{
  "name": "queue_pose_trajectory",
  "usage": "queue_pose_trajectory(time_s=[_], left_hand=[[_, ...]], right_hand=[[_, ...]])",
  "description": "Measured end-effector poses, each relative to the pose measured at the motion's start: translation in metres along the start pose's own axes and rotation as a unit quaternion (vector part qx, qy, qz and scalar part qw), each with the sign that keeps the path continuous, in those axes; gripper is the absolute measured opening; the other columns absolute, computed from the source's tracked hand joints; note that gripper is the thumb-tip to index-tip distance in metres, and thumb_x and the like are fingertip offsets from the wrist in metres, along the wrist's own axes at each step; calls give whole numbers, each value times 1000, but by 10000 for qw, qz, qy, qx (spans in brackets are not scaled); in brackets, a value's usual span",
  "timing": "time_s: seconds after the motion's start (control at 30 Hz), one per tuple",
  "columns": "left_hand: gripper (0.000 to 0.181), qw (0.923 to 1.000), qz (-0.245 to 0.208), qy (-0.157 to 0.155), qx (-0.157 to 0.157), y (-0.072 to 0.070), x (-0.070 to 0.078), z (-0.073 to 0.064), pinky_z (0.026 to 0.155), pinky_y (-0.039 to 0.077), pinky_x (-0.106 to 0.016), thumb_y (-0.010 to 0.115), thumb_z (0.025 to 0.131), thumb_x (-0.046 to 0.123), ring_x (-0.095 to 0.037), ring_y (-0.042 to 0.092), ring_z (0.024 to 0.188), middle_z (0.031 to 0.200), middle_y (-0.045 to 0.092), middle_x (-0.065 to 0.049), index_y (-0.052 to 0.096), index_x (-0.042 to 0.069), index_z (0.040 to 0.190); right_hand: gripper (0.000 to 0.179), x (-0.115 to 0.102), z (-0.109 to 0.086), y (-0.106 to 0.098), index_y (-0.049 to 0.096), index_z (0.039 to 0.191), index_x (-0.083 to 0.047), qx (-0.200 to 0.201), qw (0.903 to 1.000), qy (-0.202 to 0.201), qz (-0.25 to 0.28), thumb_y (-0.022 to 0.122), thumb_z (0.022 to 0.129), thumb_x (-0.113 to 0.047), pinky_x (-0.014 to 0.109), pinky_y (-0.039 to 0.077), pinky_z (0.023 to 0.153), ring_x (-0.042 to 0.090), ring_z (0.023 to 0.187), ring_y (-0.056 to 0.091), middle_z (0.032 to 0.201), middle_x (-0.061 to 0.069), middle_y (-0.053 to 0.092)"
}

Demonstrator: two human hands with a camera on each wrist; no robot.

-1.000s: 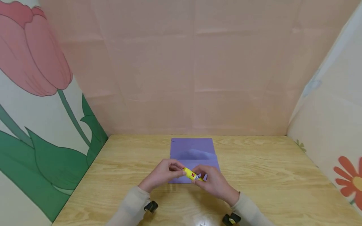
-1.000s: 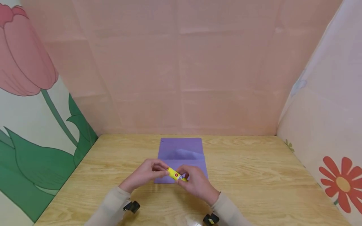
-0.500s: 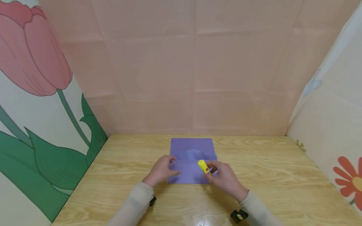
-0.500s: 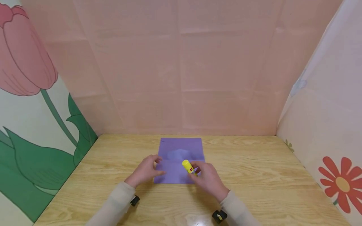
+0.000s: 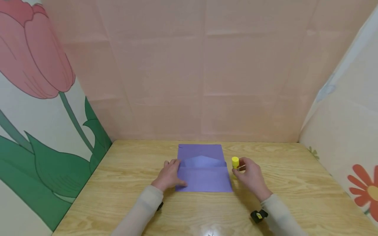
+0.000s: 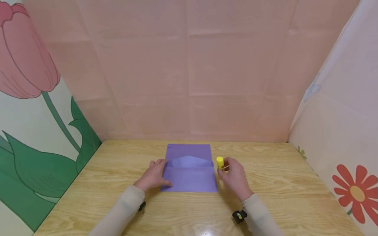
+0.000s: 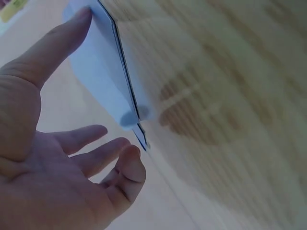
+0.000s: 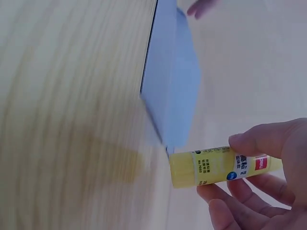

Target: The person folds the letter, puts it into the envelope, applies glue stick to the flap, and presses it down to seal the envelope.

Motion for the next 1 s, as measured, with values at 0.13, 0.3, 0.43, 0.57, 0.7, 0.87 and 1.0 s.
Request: queue_pose_trajectory(time_s=[0.13, 0.3, 0.43, 0.57, 0.7, 0.87, 1.0], left_hand=[[108, 9999, 2, 80, -88, -1, -1, 2, 104, 44, -48, 95, 65, 36, -35, 40, 127, 152, 42, -18, 38, 1, 151], [109, 9998, -6, 112, -186, -3, -2, 2, 105, 43, -47, 95, 66, 36, -34, 40, 127, 152, 41, -18, 37, 2, 152], [109, 9997, -20, 147, -199, -1, -1, 2, 106, 42, -46, 94, 66, 35, -34, 40, 127, 150, 44, -18, 36, 1, 152], [109, 9996, 2, 179, -205, -1, -1, 2, 107, 42, -46, 94, 67, 35, -33, 40, 127, 150, 44, -17, 36, 2, 152], [108, 9996, 5, 153, -237, -2, 1, 2, 106, 42, -46, 94, 67, 34, -33, 40, 125, 151, 43, -17, 36, 3, 152], [107, 9997, 73, 135, -180, -1, 4, 0, 105, 43, -47, 94, 67, 33, -32, 41, 124, 150, 44, -17, 37, 3, 152], [104, 9995, 253, 177, -101, 0, 8, -1, 103, 45, -46, 93, 68, 34, -32, 43, 121, 147, 46, -18, 39, 4, 151]], right_hand=[[30, 13, 4, -8, 62, 107, 4, 131, 9998, 165, -73, 77, 84, -9, 46, 56, 74, 35, 89, 67, 97, 18, 67], [33, 28, 6, -12, 60, 109, 5, 133, 9989, 455, -63, 75, 85, -11, 46, 56, 76, 35, 91, 66, 99, 21, 66], [35, 39, 6, -14, 58, 113, 6, 21, 9976, 675, -119, 73, 88, -13, 43, 56, 73, 35, 92, 65, 103, 22, 64], [34, 43, 5, -17, 58, 111, 6, 36, 9975, 697, -144, 72, 88, -15, 38, 55, 68, 33, 88, 64, 102, 22, 64], [34, 44, 4, -19, 58, 110, 5, 25, 9977, 628, -267, 71, 89, -18, 32, 51, 62, 30, 84, 63, 99, 21, 64], [36, 44, 3, -21, 57, 112, 5, -169, 9970, 641, -399, 70, 90, -21, 30, 49, 60, 28, 82, 62, 100, 22, 64], [38, 42, 3, -22, 57, 111, 6, -286, 9962, 654, -499, 71, 90, -22, 32, 49, 59, 28, 80, 62, 101, 23, 64]])
Point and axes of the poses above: each hand's wrist, its own z-axis towards the middle knuckle, its own y-axis out of the palm, x = y × z, the point moved 4 cm from there along z, towards the middle knuckle
